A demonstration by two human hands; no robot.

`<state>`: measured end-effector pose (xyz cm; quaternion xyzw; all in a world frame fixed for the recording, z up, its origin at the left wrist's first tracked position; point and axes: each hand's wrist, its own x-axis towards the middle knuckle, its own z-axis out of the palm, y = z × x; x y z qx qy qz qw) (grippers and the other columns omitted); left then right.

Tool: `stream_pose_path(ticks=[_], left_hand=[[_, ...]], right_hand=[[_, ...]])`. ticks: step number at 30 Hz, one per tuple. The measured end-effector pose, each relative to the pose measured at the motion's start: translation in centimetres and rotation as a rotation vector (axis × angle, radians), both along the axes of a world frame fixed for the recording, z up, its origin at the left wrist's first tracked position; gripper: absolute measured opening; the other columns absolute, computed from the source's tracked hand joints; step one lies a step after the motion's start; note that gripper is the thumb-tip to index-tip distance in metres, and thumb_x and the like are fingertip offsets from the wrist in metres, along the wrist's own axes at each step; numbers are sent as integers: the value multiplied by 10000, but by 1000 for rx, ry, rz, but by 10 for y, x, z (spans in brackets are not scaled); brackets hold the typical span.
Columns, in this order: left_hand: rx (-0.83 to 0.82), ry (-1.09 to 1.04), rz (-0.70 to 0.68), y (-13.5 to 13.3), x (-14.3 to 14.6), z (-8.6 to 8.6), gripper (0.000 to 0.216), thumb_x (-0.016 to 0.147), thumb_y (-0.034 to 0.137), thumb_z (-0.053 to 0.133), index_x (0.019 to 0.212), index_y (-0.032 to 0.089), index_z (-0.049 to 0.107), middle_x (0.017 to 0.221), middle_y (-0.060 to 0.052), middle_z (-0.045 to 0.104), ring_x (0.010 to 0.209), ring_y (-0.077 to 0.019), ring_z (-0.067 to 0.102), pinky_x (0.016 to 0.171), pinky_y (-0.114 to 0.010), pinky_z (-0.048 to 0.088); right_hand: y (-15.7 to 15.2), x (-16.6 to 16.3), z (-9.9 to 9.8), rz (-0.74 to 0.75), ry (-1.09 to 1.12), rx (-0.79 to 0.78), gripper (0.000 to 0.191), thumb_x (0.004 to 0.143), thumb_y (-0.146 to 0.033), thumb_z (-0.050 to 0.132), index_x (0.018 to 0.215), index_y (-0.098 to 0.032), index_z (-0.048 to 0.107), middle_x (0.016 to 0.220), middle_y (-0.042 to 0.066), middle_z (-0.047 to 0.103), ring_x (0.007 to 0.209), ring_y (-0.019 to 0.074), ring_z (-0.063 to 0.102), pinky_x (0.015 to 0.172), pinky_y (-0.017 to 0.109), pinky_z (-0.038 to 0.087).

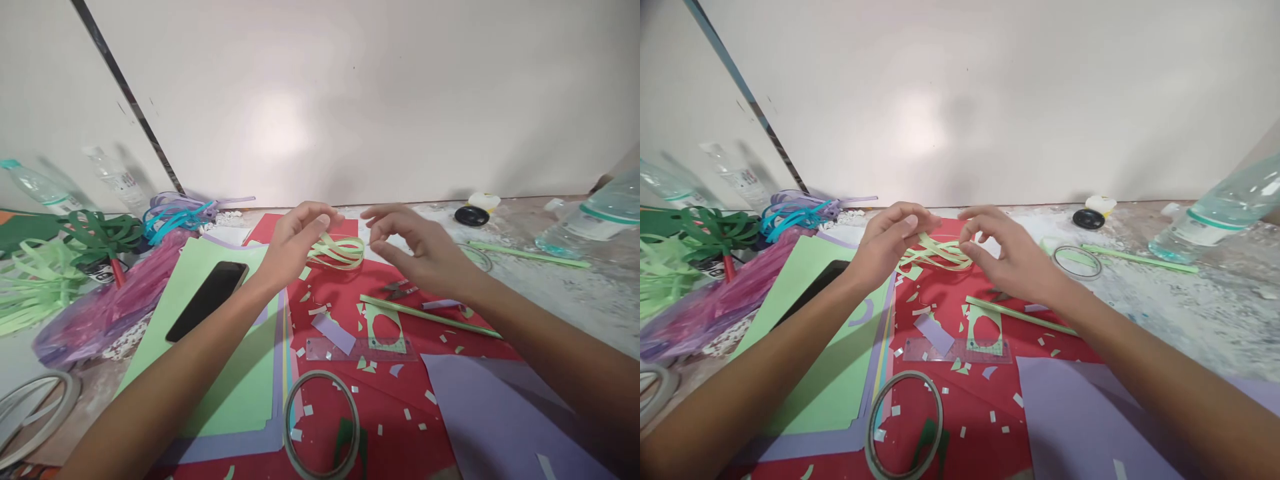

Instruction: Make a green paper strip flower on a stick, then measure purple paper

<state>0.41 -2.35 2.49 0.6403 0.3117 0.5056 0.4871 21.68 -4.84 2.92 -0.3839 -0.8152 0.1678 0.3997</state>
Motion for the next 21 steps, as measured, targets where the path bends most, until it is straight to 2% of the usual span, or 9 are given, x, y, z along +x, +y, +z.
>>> stream_pose_path(ticks=[2,4,9,11,14,16,19,21], left_hand=[[6,-76,7,3,1,-4,144,851,299,585,955,205,619,1080,-52,679,1123,-190,599,1005,-340,435],[11,-105,-2,4,1,-6,149,839,276,586,967,207,619,1122,-52,672,1152,-192,585,1032,-352,419],[55,-107,28,6,-1,-4,205,820,223,568,1019,232,619,1237,-45,627,1238,-218,527,1047,-370,403],[98,-108,103,9,-5,-3,297,798,185,574,1082,270,599,1365,-12,537,1318,-229,449,1067,-363,376],[106,-81,299,14,-13,-2,410,796,198,594,1184,321,546,1481,23,395,1364,-244,380,1059,-356,378],[-29,-37,320,18,-17,-3,420,804,274,624,1215,293,536,1415,-32,469,1280,-251,476,1012,-366,423],[-341,2,129,23,-20,-7,424,774,381,684,1146,203,587,1171,-95,625,952,-206,649,873,-358,509],[-442,-42,0,25,-19,-10,348,763,391,707,1012,159,633,1049,-86,658,795,-147,651,817,-314,527]], right_hand=[[9,-6,-6,92,-55,-123,94,890,-295,546,838,-228,587,1082,51,632,1061,217,575,855,340,445],[17,-16,-12,161,-57,-215,90,880,-279,546,824,-221,586,934,26,652,939,193,596,849,339,435],[44,-42,-13,189,189,-305,130,833,-289,586,754,-187,576,738,-1,575,680,131,517,653,290,416],[52,-48,-9,164,256,-337,140,812,-296,616,749,-177,579,696,-10,544,613,109,468,570,267,378],[58,-50,-7,123,299,-343,145,800,-304,642,758,-171,602,681,-10,542,598,103,455,541,257,361],[58,-49,-10,113,325,-327,150,805,-313,644,774,-169,613,702,-2,565,627,111,479,566,262,381],[54,-45,-18,104,330,-281,145,817,-309,636,781,-170,617,728,4,588,656,118,503,604,271,399],[52,-43,-22,111,307,-250,135,830,-300,623,785,-173,616,731,4,590,668,122,510,619,276,403]])
